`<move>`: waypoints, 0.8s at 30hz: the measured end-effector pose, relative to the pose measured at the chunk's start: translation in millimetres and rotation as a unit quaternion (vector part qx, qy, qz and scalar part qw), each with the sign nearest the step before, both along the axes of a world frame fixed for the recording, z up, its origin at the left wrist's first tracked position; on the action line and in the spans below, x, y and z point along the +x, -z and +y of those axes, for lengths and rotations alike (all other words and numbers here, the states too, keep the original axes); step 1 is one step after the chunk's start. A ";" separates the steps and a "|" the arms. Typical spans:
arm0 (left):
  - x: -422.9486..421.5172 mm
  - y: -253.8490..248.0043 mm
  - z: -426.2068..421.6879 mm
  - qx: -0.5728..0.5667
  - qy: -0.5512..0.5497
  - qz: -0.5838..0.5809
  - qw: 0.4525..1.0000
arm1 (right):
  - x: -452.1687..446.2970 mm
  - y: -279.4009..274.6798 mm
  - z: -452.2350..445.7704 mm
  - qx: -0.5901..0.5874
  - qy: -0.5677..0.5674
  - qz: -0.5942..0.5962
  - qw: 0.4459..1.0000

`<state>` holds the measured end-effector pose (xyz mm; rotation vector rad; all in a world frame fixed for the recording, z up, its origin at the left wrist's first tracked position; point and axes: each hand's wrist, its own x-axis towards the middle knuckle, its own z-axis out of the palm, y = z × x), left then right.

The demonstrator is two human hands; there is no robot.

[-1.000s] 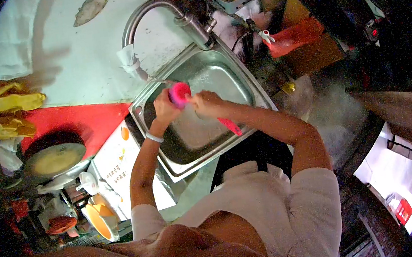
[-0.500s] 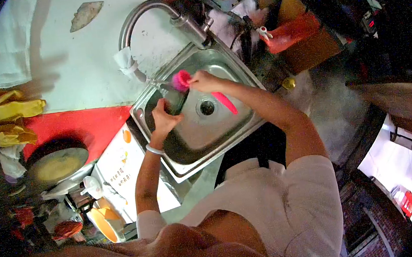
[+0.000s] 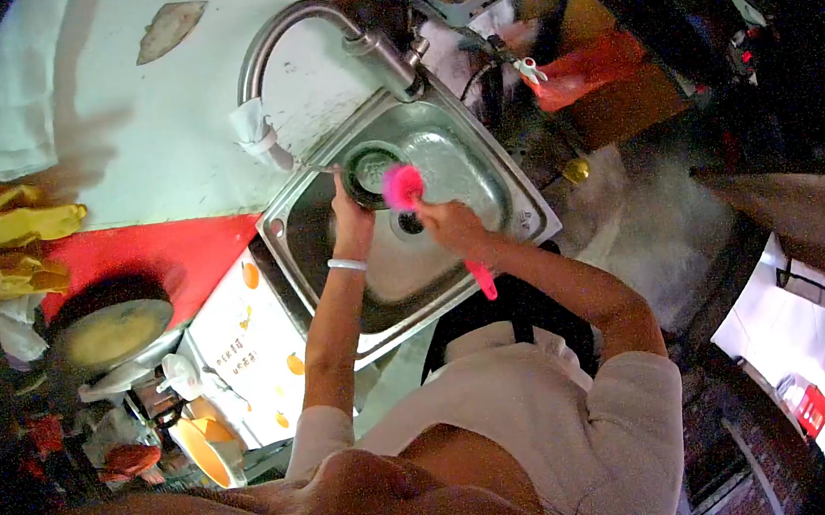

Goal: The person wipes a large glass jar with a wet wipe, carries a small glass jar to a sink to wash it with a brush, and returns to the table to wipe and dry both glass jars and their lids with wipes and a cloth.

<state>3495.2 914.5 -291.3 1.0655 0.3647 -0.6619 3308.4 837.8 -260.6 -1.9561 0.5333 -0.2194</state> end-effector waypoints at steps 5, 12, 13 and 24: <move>-8.7 -4.5 -5.4 0.086 0.053 -0.070 0.992 | 52.3 -13.7 -12.3 -0.129 -0.040 0.007 0.991; 11.8 -14.9 12.6 -0.011 -0.010 -0.075 0.997 | 27.1 11.3 -2.3 -0.089 -0.083 -0.046 0.992; 12.6 -20.8 13.0 0.042 0.015 -0.076 0.996 | 32.4 7.7 9.0 -0.102 -0.122 -0.016 0.987; 21.5 -16.8 29.0 0.013 0.000 -0.034 0.999 | 46.6 9.7 11.1 -0.120 -0.196 0.001 0.973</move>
